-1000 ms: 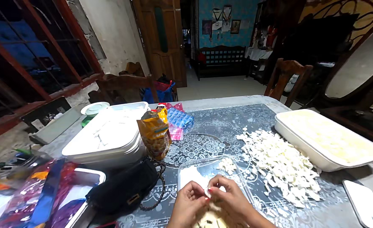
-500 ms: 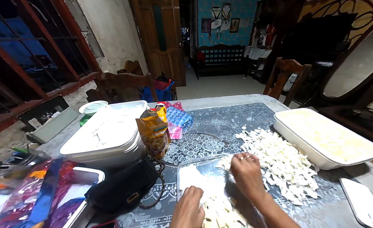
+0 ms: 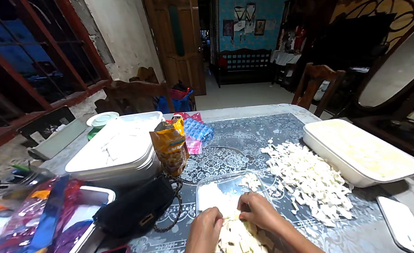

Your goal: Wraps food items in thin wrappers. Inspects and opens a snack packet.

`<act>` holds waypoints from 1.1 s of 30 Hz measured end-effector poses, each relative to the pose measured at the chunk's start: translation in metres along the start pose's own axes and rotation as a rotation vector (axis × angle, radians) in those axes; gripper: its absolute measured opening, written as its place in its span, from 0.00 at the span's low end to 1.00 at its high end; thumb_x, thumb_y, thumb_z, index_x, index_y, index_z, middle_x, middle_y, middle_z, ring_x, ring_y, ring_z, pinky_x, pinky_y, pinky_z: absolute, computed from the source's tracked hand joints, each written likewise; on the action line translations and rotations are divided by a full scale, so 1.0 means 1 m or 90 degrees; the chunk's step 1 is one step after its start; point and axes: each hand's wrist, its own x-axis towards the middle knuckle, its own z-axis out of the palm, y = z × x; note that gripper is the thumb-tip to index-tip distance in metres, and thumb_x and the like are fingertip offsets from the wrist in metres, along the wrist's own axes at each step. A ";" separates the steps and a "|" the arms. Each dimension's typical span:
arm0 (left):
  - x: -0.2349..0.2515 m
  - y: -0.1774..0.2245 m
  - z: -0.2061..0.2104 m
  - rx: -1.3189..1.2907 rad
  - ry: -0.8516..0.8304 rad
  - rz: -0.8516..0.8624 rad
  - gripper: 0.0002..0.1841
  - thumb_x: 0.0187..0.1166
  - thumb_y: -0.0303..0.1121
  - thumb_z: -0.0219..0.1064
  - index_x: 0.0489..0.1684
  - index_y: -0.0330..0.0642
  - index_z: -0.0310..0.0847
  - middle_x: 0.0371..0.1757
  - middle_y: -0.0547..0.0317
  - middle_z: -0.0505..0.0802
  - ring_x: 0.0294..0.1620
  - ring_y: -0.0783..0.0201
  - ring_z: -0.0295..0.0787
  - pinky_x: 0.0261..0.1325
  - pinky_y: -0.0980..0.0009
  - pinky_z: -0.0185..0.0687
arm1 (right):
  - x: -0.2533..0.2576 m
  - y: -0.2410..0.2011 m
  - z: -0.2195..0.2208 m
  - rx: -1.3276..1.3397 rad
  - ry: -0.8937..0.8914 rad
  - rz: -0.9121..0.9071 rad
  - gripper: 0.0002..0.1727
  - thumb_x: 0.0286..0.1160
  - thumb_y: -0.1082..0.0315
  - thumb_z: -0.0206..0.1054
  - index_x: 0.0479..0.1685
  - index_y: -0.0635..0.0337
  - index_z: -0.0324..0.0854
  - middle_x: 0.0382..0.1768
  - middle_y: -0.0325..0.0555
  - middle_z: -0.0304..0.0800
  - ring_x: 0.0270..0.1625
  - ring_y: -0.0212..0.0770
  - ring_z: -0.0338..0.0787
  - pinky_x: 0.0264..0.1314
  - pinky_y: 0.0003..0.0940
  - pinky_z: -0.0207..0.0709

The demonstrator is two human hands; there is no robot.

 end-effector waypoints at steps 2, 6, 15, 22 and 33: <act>0.004 -0.001 -0.008 -0.066 -0.043 -0.067 0.10 0.81 0.30 0.68 0.44 0.31 0.90 0.42 0.44 0.95 0.46 0.48 0.95 0.57 0.47 0.87 | 0.000 0.001 -0.001 0.022 0.001 0.017 0.14 0.75 0.68 0.73 0.55 0.67 0.87 0.53 0.61 0.90 0.62 0.58 0.87 0.70 0.56 0.75; 0.009 -0.003 -0.017 -0.136 -0.063 -0.117 0.08 0.81 0.29 0.67 0.45 0.32 0.88 0.43 0.46 0.94 0.46 0.54 0.93 0.57 0.54 0.86 | 0.000 -0.001 0.001 0.030 -0.006 0.000 0.11 0.76 0.71 0.71 0.51 0.68 0.88 0.51 0.62 0.90 0.60 0.58 0.87 0.68 0.56 0.75; 0.008 -0.003 -0.006 -0.437 0.052 -0.100 0.09 0.86 0.29 0.57 0.55 0.32 0.73 0.24 0.64 0.84 0.25 0.74 0.81 0.36 0.72 0.80 | -0.010 -0.006 0.001 0.371 0.173 -0.084 0.10 0.76 0.71 0.70 0.49 0.68 0.88 0.39 0.43 0.92 0.40 0.28 0.89 0.50 0.26 0.83; 0.000 0.005 0.003 -0.126 0.265 0.073 0.12 0.83 0.26 0.57 0.51 0.26 0.83 0.27 0.53 0.90 0.25 0.61 0.87 0.33 0.63 0.84 | -0.013 -0.013 0.007 0.288 0.184 -0.123 0.11 0.78 0.69 0.68 0.49 0.68 0.89 0.42 0.50 0.94 0.42 0.34 0.90 0.50 0.29 0.82; -0.004 0.003 0.005 -0.017 -0.015 0.034 0.07 0.74 0.22 0.69 0.39 0.25 0.89 0.39 0.37 0.94 0.45 0.41 0.94 0.55 0.44 0.86 | -0.008 0.004 -0.003 0.283 0.269 -0.107 0.11 0.79 0.68 0.67 0.48 0.67 0.89 0.42 0.46 0.93 0.42 0.31 0.89 0.49 0.28 0.81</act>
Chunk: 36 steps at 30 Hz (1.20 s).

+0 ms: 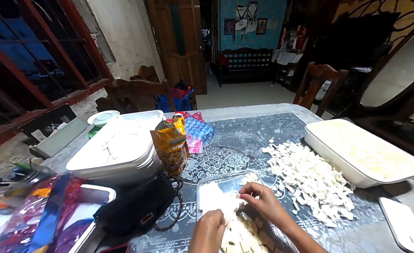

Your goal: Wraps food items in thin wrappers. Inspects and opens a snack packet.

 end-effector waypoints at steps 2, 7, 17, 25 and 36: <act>0.004 -0.002 -0.012 -0.085 -0.049 -0.062 0.10 0.79 0.28 0.68 0.45 0.28 0.89 0.45 0.40 0.95 0.48 0.46 0.95 0.60 0.47 0.87 | 0.000 0.003 0.001 0.013 0.021 -0.021 0.11 0.79 0.68 0.67 0.49 0.67 0.89 0.44 0.48 0.93 0.44 0.33 0.89 0.52 0.29 0.82; 0.009 -0.005 -0.014 -0.330 0.073 -0.101 0.10 0.85 0.31 0.58 0.52 0.34 0.79 0.24 0.63 0.86 0.25 0.71 0.83 0.37 0.68 0.82 | -0.005 -0.011 0.011 0.221 -0.043 0.060 0.06 0.75 0.75 0.68 0.45 0.67 0.87 0.37 0.36 0.91 0.40 0.24 0.88 0.51 0.24 0.83; 0.006 0.006 -0.004 -0.441 0.087 -0.119 0.20 0.72 0.24 0.73 0.62 0.31 0.76 0.34 0.57 0.95 0.31 0.71 0.92 0.42 0.71 0.88 | -0.012 -0.001 0.033 0.060 -0.031 -0.075 0.09 0.73 0.71 0.71 0.44 0.68 0.92 0.62 0.57 0.88 0.66 0.43 0.86 0.68 0.36 0.80; 0.009 0.000 -0.008 -0.545 0.018 -0.171 0.06 0.67 0.19 0.74 0.36 0.34 0.84 0.35 0.59 0.93 0.33 0.69 0.92 0.44 0.70 0.91 | -0.014 -0.003 0.036 0.024 -0.081 -0.116 0.11 0.76 0.72 0.68 0.48 0.73 0.85 0.46 0.57 0.92 0.50 0.47 0.92 0.57 0.42 0.84; 0.007 0.004 -0.005 -0.430 0.091 -0.099 0.08 0.71 0.27 0.75 0.43 0.33 0.89 0.39 0.57 0.95 0.36 0.71 0.92 0.45 0.72 0.89 | -0.010 -0.002 0.029 0.110 -0.060 0.007 0.11 0.74 0.69 0.71 0.49 0.67 0.86 0.32 0.39 0.87 0.30 0.24 0.80 0.38 0.22 0.75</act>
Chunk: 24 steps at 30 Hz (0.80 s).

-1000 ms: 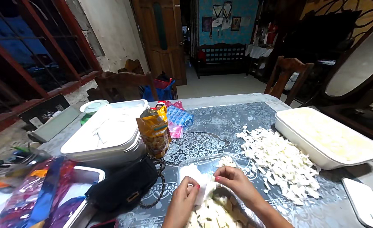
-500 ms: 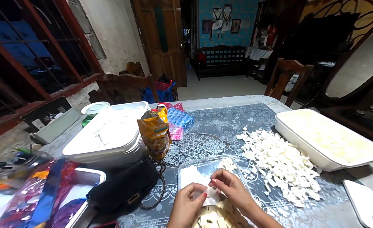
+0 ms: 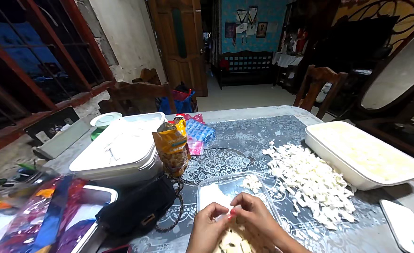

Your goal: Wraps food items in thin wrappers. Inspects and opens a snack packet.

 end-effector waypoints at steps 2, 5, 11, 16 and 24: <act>0.001 -0.003 -0.002 0.026 0.013 0.014 0.05 0.74 0.25 0.71 0.42 0.34 0.90 0.37 0.58 0.95 0.36 0.72 0.92 0.45 0.73 0.90 | 0.002 -0.001 -0.006 -0.011 -0.032 0.032 0.14 0.79 0.70 0.67 0.58 0.69 0.86 0.40 0.47 0.92 0.38 0.29 0.87 0.48 0.29 0.82; 0.005 0.002 -0.007 -0.082 -0.007 -0.059 0.05 0.67 0.16 0.71 0.35 0.34 0.87 0.34 0.59 0.95 0.35 0.71 0.93 0.45 0.73 0.90 | 0.004 -0.001 -0.010 -0.067 -0.008 0.059 0.10 0.77 0.68 0.71 0.46 0.68 0.89 0.37 0.45 0.93 0.37 0.29 0.88 0.48 0.28 0.82; 0.007 -0.002 -0.002 -0.254 0.072 -0.086 0.13 0.63 0.10 0.69 0.40 0.35 0.77 0.31 0.60 0.92 0.29 0.70 0.91 0.37 0.73 0.90 | -0.006 -0.003 0.006 -0.091 -0.083 -0.121 0.11 0.76 0.69 0.70 0.42 0.71 0.91 0.41 0.55 0.94 0.48 0.45 0.90 0.59 0.41 0.80; 0.005 0.000 -0.006 -0.164 -0.037 -0.013 0.10 0.63 0.17 0.73 0.35 0.39 0.81 0.32 0.65 0.92 0.33 0.72 0.91 0.43 0.74 0.89 | 0.001 0.002 0.001 0.031 0.007 -0.057 0.10 0.77 0.68 0.67 0.41 0.67 0.88 0.40 0.42 0.90 0.48 0.29 0.87 0.57 0.28 0.79; 0.000 0.013 -0.025 0.172 -0.022 -0.010 0.07 0.80 0.25 0.66 0.48 0.31 0.85 0.41 0.52 0.92 0.38 0.65 0.92 0.49 0.67 0.90 | -0.004 0.012 0.025 -0.530 0.219 -0.520 0.07 0.71 0.63 0.66 0.26 0.47 0.85 0.35 0.36 0.95 0.50 0.40 0.92 0.67 0.46 0.73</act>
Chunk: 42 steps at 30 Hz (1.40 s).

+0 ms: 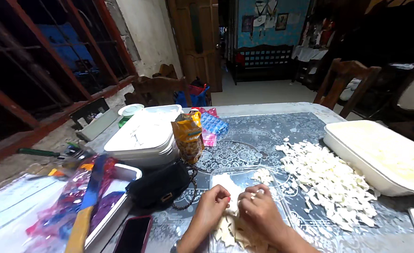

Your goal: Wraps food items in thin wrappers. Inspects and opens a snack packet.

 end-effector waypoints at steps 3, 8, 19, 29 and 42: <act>-0.028 0.000 -0.024 0.260 -0.061 0.038 0.10 0.83 0.28 0.64 0.50 0.30 0.88 0.47 0.42 0.94 0.50 0.49 0.93 0.62 0.52 0.85 | 0.008 0.025 -0.020 -0.159 0.039 0.072 0.08 0.68 0.68 0.67 0.24 0.57 0.85 0.34 0.48 0.94 0.46 0.52 0.94 0.61 0.57 0.77; -0.083 -0.021 -0.044 0.432 -0.104 0.019 0.25 0.68 0.36 0.80 0.60 0.28 0.86 0.58 0.33 0.90 0.65 0.34 0.85 0.67 0.41 0.80 | 0.014 0.080 -0.058 -0.220 -0.023 0.296 0.07 0.67 0.77 0.72 0.41 0.71 0.88 0.47 0.73 0.90 0.57 0.79 0.87 0.62 0.81 0.68; -0.090 -0.053 -0.039 0.390 0.067 0.079 0.10 0.78 0.23 0.64 0.46 0.27 0.91 0.45 0.36 0.95 0.51 0.36 0.94 0.57 0.39 0.85 | 0.018 0.061 -0.039 0.195 -0.490 0.429 0.14 0.81 0.67 0.68 0.54 0.67 0.90 0.54 0.64 0.92 0.63 0.62 0.88 0.75 0.59 0.72; -0.004 0.010 -0.017 -0.242 0.064 -0.049 0.17 0.67 0.17 0.71 0.55 0.29 0.79 0.40 0.56 0.92 0.36 0.67 0.91 0.44 0.69 0.90 | 0.021 0.048 -0.028 0.197 -0.556 0.495 0.19 0.75 0.69 0.73 0.61 0.72 0.84 0.52 0.67 0.89 0.60 0.64 0.88 0.69 0.60 0.76; 0.014 -0.003 0.018 -0.352 0.039 -0.094 0.21 0.67 0.13 0.67 0.61 0.28 0.75 0.39 0.56 0.92 0.37 0.67 0.91 0.47 0.68 0.90 | 0.022 0.031 -0.037 0.679 -0.161 0.583 0.04 0.69 0.75 0.71 0.36 0.67 0.89 0.68 0.51 0.85 0.68 0.35 0.85 0.66 0.31 0.82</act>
